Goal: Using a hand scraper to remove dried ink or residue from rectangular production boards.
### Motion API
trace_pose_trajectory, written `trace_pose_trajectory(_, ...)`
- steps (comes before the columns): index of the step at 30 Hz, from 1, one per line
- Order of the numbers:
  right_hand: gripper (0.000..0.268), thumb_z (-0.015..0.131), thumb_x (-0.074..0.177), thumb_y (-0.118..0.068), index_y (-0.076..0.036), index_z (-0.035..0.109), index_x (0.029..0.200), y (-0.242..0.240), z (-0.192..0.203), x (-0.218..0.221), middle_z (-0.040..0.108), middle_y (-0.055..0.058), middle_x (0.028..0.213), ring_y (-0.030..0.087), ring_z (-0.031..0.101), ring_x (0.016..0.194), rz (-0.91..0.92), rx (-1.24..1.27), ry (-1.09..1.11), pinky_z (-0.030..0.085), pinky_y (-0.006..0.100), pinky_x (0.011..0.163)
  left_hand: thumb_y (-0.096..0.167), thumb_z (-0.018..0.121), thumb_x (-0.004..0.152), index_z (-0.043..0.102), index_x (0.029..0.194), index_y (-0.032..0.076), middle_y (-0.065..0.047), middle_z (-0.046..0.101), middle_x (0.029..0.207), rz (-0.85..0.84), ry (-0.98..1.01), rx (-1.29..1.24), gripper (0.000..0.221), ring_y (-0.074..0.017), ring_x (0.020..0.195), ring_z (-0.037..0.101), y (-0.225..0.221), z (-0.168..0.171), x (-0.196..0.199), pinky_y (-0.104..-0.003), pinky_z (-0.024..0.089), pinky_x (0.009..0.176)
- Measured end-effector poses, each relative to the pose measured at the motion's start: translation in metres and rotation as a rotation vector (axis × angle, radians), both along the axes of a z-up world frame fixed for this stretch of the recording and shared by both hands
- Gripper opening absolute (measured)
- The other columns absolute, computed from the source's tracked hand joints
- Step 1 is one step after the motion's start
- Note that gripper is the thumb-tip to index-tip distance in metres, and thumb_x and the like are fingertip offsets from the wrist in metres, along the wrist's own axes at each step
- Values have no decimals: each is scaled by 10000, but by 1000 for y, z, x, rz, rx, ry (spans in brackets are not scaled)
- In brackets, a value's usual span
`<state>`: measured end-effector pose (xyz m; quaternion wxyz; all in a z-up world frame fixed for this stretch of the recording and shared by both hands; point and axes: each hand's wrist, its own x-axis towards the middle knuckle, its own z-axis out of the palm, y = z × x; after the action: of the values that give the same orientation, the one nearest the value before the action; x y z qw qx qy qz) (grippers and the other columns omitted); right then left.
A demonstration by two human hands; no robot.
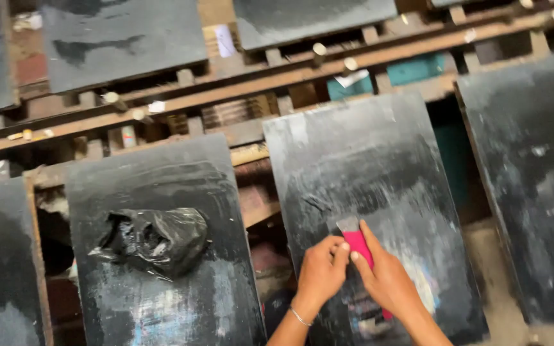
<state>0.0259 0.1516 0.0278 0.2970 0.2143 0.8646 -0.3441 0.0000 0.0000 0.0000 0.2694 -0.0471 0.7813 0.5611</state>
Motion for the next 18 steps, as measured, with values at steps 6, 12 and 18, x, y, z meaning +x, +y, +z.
trace_pose_trajectory(6,765,520,939,-404,-315,256,1651,8,-26,-9,633,128,1431,406,668,1212,48,31,75,522,403,952,398,522,967,704,1009,203,-32,722,810,57,-26,-11,270,-211,749,690,9,-12,-6,-382,506,726)
trace_pose_trajectory(12,769,552,904,-462,-493,325,1638,8,-30,-12,727,188,1254,472,721,1031,-16,212,-25,557,421,845,488,507,956,679,952,198,-73,717,860,104,-116,-19,337,-283,840,694,14,1,-6,-420,503,767)
trace_pose_trajectory(18,753,626,781,-373,13,632,1428,131,-263,29,735,232,1210,315,689,1111,-86,-183,487,513,422,970,503,488,1010,638,919,173,-157,674,918,65,-192,67,374,-322,908,635,14,25,-2,-414,464,808)
